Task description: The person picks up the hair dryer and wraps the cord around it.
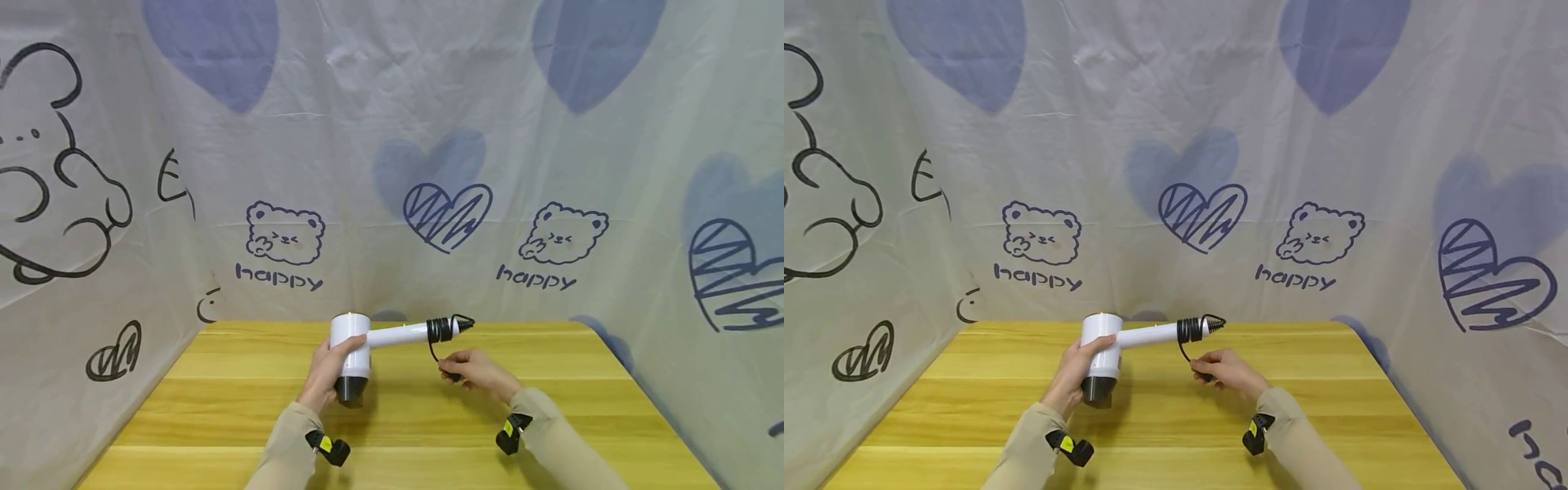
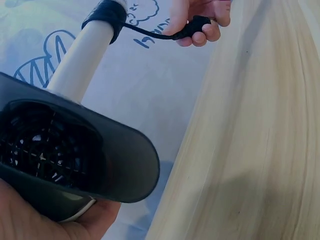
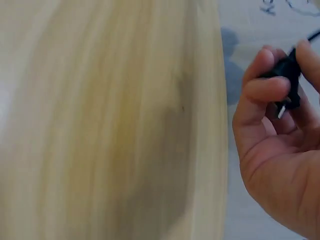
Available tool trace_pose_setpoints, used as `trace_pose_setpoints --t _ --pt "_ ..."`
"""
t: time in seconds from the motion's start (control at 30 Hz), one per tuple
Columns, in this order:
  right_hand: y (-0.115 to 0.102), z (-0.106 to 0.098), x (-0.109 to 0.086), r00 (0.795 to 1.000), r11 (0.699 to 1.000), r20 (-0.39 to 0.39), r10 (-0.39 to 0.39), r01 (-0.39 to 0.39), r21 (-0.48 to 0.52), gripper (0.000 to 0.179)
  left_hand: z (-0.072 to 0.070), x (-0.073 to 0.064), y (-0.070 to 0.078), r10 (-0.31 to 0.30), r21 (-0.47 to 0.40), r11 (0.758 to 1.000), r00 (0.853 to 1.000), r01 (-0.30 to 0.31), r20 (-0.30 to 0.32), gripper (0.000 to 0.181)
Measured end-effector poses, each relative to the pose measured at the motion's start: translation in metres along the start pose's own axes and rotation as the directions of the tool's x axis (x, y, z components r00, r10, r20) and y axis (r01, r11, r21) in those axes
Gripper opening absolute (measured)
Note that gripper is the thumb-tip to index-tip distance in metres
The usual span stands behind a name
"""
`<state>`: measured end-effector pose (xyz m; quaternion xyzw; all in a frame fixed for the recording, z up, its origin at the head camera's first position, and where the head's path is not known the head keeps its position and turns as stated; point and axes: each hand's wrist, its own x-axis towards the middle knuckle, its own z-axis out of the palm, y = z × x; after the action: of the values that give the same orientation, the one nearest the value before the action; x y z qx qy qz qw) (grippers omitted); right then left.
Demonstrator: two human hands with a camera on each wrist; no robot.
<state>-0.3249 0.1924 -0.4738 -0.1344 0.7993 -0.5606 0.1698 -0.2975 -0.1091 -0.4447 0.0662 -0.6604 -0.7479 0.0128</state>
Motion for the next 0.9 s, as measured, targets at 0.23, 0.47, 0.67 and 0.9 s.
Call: trace_pose_setpoints --t 0.23,0.47,0.67,0.9 --pt "-0.005 -0.023 0.006 0.997 0.996 -0.048 -0.054 0.050 -0.072 0.037 -0.002 -0.002 0.002 -0.001 0.020 1.000 0.996 -0.001 0.085 0.065" --pt "-0.025 -0.040 0.012 0.973 0.953 -0.053 -0.224 0.207 -0.222 0.019 -0.007 -0.003 0.000 -0.029 0.092 0.996 0.984 0.013 0.176 0.069" --pt "-0.040 -0.039 0.014 0.990 0.962 -0.014 -0.140 0.133 -0.239 0.023 -0.011 -0.003 -0.001 -0.042 0.127 0.992 0.964 0.009 0.263 0.071" --pt "-0.054 -0.032 0.013 0.990 0.955 0.050 -0.133 0.141 -0.260 0.024 -0.015 -0.002 0.002 -0.037 0.217 0.976 0.954 -0.030 0.298 0.072"
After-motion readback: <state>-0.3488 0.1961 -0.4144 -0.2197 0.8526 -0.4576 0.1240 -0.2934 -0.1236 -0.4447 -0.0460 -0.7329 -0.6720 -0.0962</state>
